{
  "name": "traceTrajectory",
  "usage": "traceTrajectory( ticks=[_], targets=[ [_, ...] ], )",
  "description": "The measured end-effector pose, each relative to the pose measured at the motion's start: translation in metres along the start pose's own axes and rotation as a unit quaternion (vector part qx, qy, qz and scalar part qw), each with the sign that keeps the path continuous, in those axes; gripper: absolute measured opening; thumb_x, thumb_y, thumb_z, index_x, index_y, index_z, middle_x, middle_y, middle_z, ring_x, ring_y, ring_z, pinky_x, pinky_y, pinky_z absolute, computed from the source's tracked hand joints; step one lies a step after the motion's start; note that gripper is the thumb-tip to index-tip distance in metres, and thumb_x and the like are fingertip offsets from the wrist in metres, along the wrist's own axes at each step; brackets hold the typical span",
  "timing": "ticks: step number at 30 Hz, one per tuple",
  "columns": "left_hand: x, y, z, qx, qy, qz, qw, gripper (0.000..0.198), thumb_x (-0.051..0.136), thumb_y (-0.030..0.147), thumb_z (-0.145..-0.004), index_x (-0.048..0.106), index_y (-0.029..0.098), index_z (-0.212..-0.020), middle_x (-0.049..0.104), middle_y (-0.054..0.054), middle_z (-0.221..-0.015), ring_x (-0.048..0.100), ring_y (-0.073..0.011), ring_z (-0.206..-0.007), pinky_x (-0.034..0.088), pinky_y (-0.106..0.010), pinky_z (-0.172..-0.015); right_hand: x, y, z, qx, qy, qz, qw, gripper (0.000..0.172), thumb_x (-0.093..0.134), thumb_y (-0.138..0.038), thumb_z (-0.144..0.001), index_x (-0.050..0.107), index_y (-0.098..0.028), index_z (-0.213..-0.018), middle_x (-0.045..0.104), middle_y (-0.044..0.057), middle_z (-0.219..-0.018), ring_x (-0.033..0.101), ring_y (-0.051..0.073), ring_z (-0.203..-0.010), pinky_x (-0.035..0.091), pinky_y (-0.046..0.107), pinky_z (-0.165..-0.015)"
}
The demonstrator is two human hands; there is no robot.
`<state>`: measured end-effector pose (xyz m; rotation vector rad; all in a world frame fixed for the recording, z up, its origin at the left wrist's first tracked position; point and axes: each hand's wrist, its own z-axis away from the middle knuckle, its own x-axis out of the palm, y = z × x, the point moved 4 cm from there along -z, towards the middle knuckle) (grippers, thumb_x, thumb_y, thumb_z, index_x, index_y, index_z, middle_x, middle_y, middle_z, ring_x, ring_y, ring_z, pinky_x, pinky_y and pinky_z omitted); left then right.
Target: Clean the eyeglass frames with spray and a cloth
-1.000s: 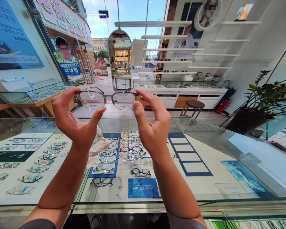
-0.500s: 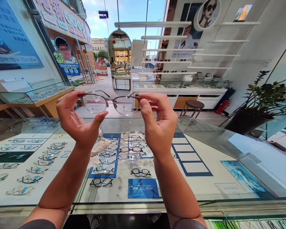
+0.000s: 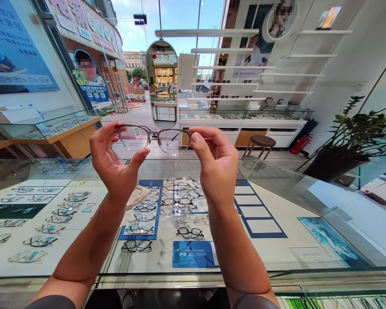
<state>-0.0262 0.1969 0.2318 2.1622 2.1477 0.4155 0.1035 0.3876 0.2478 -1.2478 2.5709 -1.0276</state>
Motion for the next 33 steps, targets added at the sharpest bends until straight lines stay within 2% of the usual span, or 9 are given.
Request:
traceTrajectory(
  ticks=[3,7,14,18,22,25,29,33],
  targets=[
    [0.001,-0.001,-0.001,0.02,0.005,0.025,0.999,0.073,0.093,0.057,-0.081,0.063,0.03,-0.142,0.068,-0.008,-0.135,0.066,-0.0331,-0.129,0.053,-0.056,-0.109,0.001,-0.001,0.0,-0.002,0.0,0.004,1.0,0.013,0.076,-0.037,-0.098,0.082,-0.028,-0.106,0.077,0.001,-0.104,0.069,0.015,-0.087,0.061,0.034,-0.083],
    [0.002,-0.003,0.0,-0.014,-0.01,0.046,0.999,0.064,0.082,0.063,-0.09,0.06,0.033,-0.142,0.064,-0.008,-0.141,0.056,-0.0393,-0.146,0.051,-0.061,-0.111,0.002,0.0,0.0,-0.004,-0.005,0.003,1.0,0.015,0.074,-0.038,-0.099,0.081,-0.028,-0.108,0.078,0.002,-0.108,0.07,0.016,-0.085,0.063,0.036,-0.083],
    [0.004,-0.004,0.003,-0.024,-0.019,0.029,0.999,0.07,0.091,0.059,-0.083,0.06,0.038,-0.142,0.065,-0.01,-0.142,0.058,-0.039,-0.144,0.053,-0.063,-0.111,0.004,-0.002,0.001,-0.008,-0.009,-0.009,1.0,0.016,0.07,-0.039,-0.099,0.078,-0.029,-0.109,0.079,0.004,-0.11,0.072,0.017,-0.087,0.063,0.034,-0.075],
    [0.004,-0.005,0.003,-0.031,-0.03,0.062,0.997,0.071,0.092,0.053,-0.083,0.059,0.039,-0.144,0.062,-0.009,-0.147,0.054,-0.0387,-0.148,0.052,-0.06,-0.113,0.003,0.0,0.001,-0.032,-0.027,0.02,0.999,0.019,0.066,-0.04,-0.102,0.076,-0.029,-0.114,0.077,0.004,-0.113,0.074,0.019,-0.092,0.062,0.034,-0.073],
    [0.002,0.0,0.003,-0.027,-0.022,0.049,0.998,0.072,0.095,0.053,-0.081,0.062,0.033,-0.142,0.064,-0.009,-0.142,0.059,-0.0366,-0.142,0.052,-0.059,-0.115,0.001,0.004,-0.001,-0.034,-0.028,0.015,0.999,0.017,0.067,-0.038,-0.101,0.075,-0.03,-0.113,0.077,0.004,-0.112,0.075,0.021,-0.101,0.06,0.032,-0.069],
    [0.004,0.005,0.002,-0.042,-0.029,0.057,0.997,0.073,0.096,0.054,-0.079,0.063,0.03,-0.14,0.066,-0.009,-0.138,0.065,-0.0333,-0.133,0.055,-0.055,-0.113,0.0,0.009,-0.004,-0.003,-0.012,-0.013,1.0,0.014,0.071,-0.036,-0.097,0.076,-0.028,-0.108,0.077,0.004,-0.106,0.075,0.019,-0.095,0.058,0.032,-0.068],
    [0.006,0.007,0.002,-0.078,-0.041,0.137,0.987,0.07,0.097,0.051,-0.08,0.063,0.032,-0.139,0.068,-0.007,-0.131,0.072,-0.0266,-0.119,0.059,-0.047,-0.108,0.003,0.016,-0.008,0.047,-0.017,-0.024,0.998,0.014,0.073,-0.036,-0.093,0.075,-0.025,-0.101,0.079,0.004,-0.096,0.074,0.017,-0.085,0.056,0.032,-0.067],
    [0.009,-0.001,0.005,-0.115,-0.057,0.162,0.978,0.074,0.094,0.055,-0.082,0.059,0.033,-0.143,0.067,-0.008,-0.133,0.074,-0.027,-0.121,0.06,-0.043,-0.106,0.005,0.022,-0.009,0.051,-0.036,-0.029,0.998,0.014,0.073,-0.037,-0.093,0.074,-0.025,-0.1,0.078,0.003,-0.089,0.073,0.017,-0.082,0.055,0.032,-0.067]
  ],
)
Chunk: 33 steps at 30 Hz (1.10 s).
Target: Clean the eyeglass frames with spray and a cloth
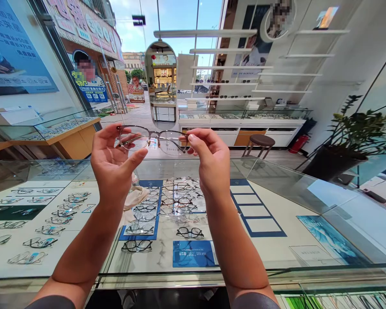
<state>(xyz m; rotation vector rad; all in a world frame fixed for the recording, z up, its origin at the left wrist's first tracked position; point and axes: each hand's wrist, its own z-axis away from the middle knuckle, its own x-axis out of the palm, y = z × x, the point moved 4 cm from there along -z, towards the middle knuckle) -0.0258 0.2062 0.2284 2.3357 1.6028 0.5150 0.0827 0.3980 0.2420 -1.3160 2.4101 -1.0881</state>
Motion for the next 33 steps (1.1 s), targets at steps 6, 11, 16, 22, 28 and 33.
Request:
traceTrajectory(
  ticks=[6,11,16,22,28,33],
  targets=[
    [-0.002,-0.012,-0.002,-0.018,-0.009,0.021,1.0,0.079,0.096,0.057,-0.079,0.059,0.034,-0.145,0.067,-0.009,-0.133,0.074,-0.0285,-0.122,0.061,-0.042,-0.104,0.0,0.001,-0.001,0.007,-0.005,0.004,1.0,0.015,0.072,-0.037,-0.092,0.075,-0.025,-0.099,0.078,0.003,-0.09,0.073,0.017,-0.081,0.055,0.032,-0.068],
    [-0.008,-0.023,-0.013,-0.013,-0.041,0.042,0.998,0.081,0.096,0.063,-0.075,0.062,0.037,-0.144,0.067,-0.009,-0.133,0.074,-0.0295,-0.123,0.062,-0.041,-0.101,0.001,-0.008,0.001,-0.013,-0.04,-0.021,0.999,0.011,0.07,-0.032,-0.088,0.075,-0.026,-0.096,0.075,0.001,-0.093,0.073,0.018,-0.085,0.058,0.034,-0.074],
    [-0.021,-0.027,-0.026,-0.016,-0.062,0.047,0.997,0.085,0.097,0.067,-0.07,0.064,0.038,-0.143,0.069,-0.009,-0.13,0.074,-0.0314,-0.124,0.063,-0.041,-0.098,0.0,-0.009,0.002,-0.006,-0.113,-0.009,0.994,0.014,0.071,-0.034,-0.089,0.078,-0.026,-0.099,0.075,0.001,-0.096,0.07,0.019,-0.086,0.06,0.039,-0.082],
    [-0.018,-0.02,-0.027,-0.129,-0.192,0.123,0.965,0.076,0.098,0.061,-0.068,0.077,0.033,-0.135,0.078,-0.01,-0.122,0.08,-0.0296,-0.106,0.066,-0.04,-0.088,-0.001,-0.017,0.0,-0.099,-0.177,0.038,0.978,0.011,0.077,-0.039,-0.095,0.083,-0.033,-0.102,0.075,0.003,-0.107,0.068,0.024,-0.106,0.058,0.045,-0.093],
    [0.013,-0.018,-0.002,-0.352,-0.345,0.263,0.83,0.059,0.089,0.054,-0.07,0.084,0.024,-0.121,0.083,-0.014,-0.11,0.082,-0.036,-0.1,0.067,-0.049,-0.086,0.01,-0.04,0.015,-0.188,-0.268,0.106,0.939,0.013,0.084,-0.039,-0.095,0.088,-0.04,-0.107,0.07,0.003,-0.105,0.065,0.023,-0.101,0.055,0.045,-0.091],
    [0.023,-0.007,0.015,-0.389,-0.388,0.262,0.793,0.055,0.078,0.065,-0.076,0.084,0.022,-0.11,0.078,-0.011,-0.079,0.08,-0.0342,-0.079,0.065,-0.048,-0.071,0.011,-0.055,0.023,-0.238,-0.313,0.146,0.908,0.015,0.084,-0.038,-0.096,0.087,-0.043,-0.11,0.066,0.002,-0.096,0.061,0.022,-0.093,0.051,0.043,-0.087]
  ],
)
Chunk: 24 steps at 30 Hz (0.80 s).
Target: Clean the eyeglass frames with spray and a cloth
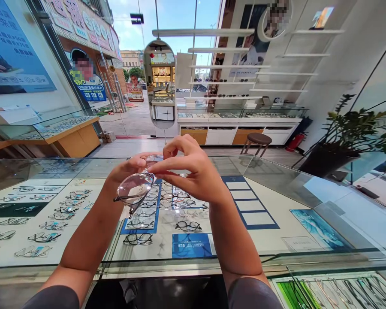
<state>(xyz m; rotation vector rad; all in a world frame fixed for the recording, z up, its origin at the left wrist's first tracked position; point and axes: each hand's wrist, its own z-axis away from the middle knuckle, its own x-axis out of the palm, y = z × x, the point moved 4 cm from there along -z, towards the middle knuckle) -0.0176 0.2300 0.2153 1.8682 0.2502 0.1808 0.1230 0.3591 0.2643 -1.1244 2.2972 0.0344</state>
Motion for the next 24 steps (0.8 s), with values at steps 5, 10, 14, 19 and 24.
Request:
traceTrajectory(
  ticks=[5,10,14,19,24],
  targets=[
    [0.014,-0.006,-0.005,0.024,-0.004,-0.005,1.0,0.052,0.079,0.071,-0.075,0.083,0.024,-0.096,0.077,-0.009,-0.078,0.079,-0.0314,-0.08,0.063,-0.043,-0.069,-0.004,-0.012,0.004,-0.011,-0.032,0.029,0.999,0.01,0.08,-0.039,-0.1,0.086,-0.037,-0.107,0.065,0.002,-0.095,0.058,0.021,-0.092,0.047,0.042,-0.087],
    [0.012,-0.041,-0.005,0.013,0.047,-0.011,0.999,0.056,0.082,0.066,-0.076,0.08,0.019,-0.106,0.081,-0.012,-0.105,0.077,-0.0299,-0.099,0.06,-0.042,-0.086,-0.016,-0.013,0.023,0.05,-0.028,0.059,0.997,0.012,0.075,-0.042,-0.103,0.084,-0.034,-0.105,0.065,0.002,-0.093,0.058,0.022,-0.092,0.046,0.04,-0.085],
    [-0.017,-0.086,0.022,-0.009,0.228,-0.178,0.957,0.033,0.082,0.04,-0.08,0.077,0.019,-0.105,0.08,-0.008,-0.105,0.073,-0.0232,-0.098,0.054,-0.036,-0.089,-0.036,0.002,0.054,0.122,-0.065,0.12,0.983,0.016,0.073,-0.041,-0.104,0.084,-0.03,-0.104,0.067,0.004,-0.094,0.058,0.024,-0.093,0.044,0.041,-0.086],
    [-0.044,-0.127,0.048,0.063,0.352,-0.378,0.854,0.015,0.066,0.021,-0.081,0.072,0.02,-0.095,0.074,-0.003,-0.088,0.067,-0.0207,-0.085,0.049,-0.035,-0.083,-0.049,0.049,0.109,0.224,-0.162,0.223,0.935,0.016,0.072,-0.034,-0.103,0.086,-0.027,-0.102,0.069,0.007,-0.093,0.057,0.025,-0.091,0.04,0.04,-0.085],
    [-0.051,-0.148,0.049,0.097,0.327,-0.489,0.803,0.011,0.064,0.014,-0.08,0.069,0.021,-0.086,0.071,-0.002,-0.08,0.067,-0.022,-0.08,0.044,-0.038,-0.086,-0.039,0.094,0.163,0.296,-0.246,0.295,0.874,0.016,0.071,-0.028,-0.102,0.087,-0.024,-0.102,0.072,0.009,-0.094,0.058,0.025,-0.092,0.034,0.036,-0.082]
  ],
)
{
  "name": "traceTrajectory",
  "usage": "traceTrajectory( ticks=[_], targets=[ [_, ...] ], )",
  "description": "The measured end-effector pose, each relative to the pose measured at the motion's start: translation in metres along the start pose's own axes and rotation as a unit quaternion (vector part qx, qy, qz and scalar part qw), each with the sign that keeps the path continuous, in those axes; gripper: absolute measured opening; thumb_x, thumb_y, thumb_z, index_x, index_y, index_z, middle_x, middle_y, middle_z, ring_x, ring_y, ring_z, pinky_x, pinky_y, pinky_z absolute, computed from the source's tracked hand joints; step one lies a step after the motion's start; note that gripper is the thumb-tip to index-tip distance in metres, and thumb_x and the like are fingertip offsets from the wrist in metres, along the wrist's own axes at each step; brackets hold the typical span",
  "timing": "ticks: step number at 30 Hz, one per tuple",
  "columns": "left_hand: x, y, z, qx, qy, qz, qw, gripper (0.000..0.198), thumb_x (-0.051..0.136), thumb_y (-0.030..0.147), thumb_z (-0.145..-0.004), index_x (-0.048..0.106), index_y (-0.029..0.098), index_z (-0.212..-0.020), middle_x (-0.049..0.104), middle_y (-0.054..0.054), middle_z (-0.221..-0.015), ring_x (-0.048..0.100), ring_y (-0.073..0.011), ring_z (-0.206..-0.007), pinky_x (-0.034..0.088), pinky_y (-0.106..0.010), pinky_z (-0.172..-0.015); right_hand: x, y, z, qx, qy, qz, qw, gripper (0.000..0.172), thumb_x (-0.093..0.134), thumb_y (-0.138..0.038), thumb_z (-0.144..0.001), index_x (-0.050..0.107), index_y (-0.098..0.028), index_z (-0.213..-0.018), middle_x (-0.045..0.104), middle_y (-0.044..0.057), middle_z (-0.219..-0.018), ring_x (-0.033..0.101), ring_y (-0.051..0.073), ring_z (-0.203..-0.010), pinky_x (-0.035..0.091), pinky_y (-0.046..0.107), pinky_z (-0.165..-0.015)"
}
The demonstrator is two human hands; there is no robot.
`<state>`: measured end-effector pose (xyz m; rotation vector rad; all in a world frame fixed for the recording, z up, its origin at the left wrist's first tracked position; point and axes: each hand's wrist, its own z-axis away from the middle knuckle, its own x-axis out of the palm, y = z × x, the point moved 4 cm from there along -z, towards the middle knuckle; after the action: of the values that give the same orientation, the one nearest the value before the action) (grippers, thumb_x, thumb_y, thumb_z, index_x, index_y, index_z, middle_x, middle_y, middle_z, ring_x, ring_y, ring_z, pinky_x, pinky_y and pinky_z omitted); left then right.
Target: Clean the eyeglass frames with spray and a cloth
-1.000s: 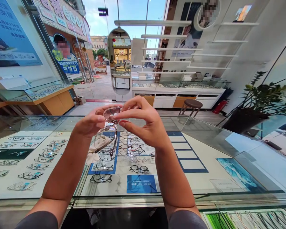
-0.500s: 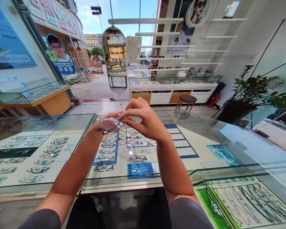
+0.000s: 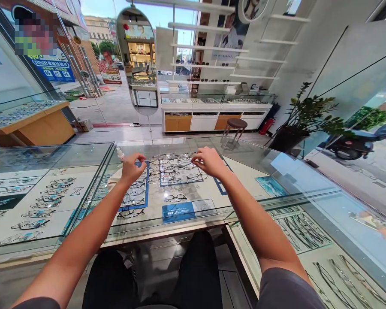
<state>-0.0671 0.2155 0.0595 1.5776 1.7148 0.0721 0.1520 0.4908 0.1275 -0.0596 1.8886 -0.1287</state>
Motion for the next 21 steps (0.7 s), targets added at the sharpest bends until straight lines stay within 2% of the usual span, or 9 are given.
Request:
traceTrajectory(
  ticks=[5,10,15,21],
  targets=[
    [0.002,-0.01,0.003,0.022,-0.021,-0.037,0.999,0.009,0.065,0.015,-0.081,0.069,0.021,-0.086,0.073,-0.002,-0.08,0.067,-0.0228,-0.08,0.041,-0.038,-0.085,0.042,0.023,0.005,0.029,-0.057,0.019,0.998,0.019,0.068,-0.029,-0.104,0.087,-0.024,-0.104,0.074,0.01,-0.099,0.059,0.025,-0.094,0.034,0.035,-0.081],
    [-0.002,-0.009,0.005,0.054,-0.011,-0.033,0.998,0.012,0.065,0.013,-0.083,0.071,0.022,-0.088,0.073,-0.001,-0.08,0.069,-0.0217,-0.079,0.042,-0.038,-0.085,0.068,0.042,0.004,0.047,-0.088,0.019,0.995,0.021,0.067,-0.029,-0.103,0.087,-0.024,-0.106,0.076,0.011,-0.1,0.061,0.026,-0.096,0.035,0.035,-0.081],
    [-0.004,-0.002,0.005,0.07,-0.018,-0.014,0.997,0.014,0.064,0.012,-0.083,0.071,0.022,-0.09,0.073,-0.001,-0.081,0.07,-0.0215,-0.08,0.045,-0.037,-0.083,0.081,0.053,0.003,0.056,-0.09,0.014,0.994,0.021,0.067,-0.03,-0.103,0.087,-0.025,-0.107,0.076,0.01,-0.1,0.062,0.027,-0.097,0.032,0.035,-0.079],
    [-0.004,-0.001,0.005,0.062,-0.028,0.016,0.998,0.012,0.064,0.014,-0.085,0.071,0.022,-0.091,0.073,-0.002,-0.082,0.07,-0.0217,-0.08,0.05,-0.037,-0.082,0.082,0.051,0.003,0.069,-0.098,0.0,0.993,0.023,0.065,-0.031,-0.103,0.087,-0.026,-0.107,0.077,0.01,-0.101,0.062,0.027,-0.097,0.032,0.034,-0.08]
  ],
)
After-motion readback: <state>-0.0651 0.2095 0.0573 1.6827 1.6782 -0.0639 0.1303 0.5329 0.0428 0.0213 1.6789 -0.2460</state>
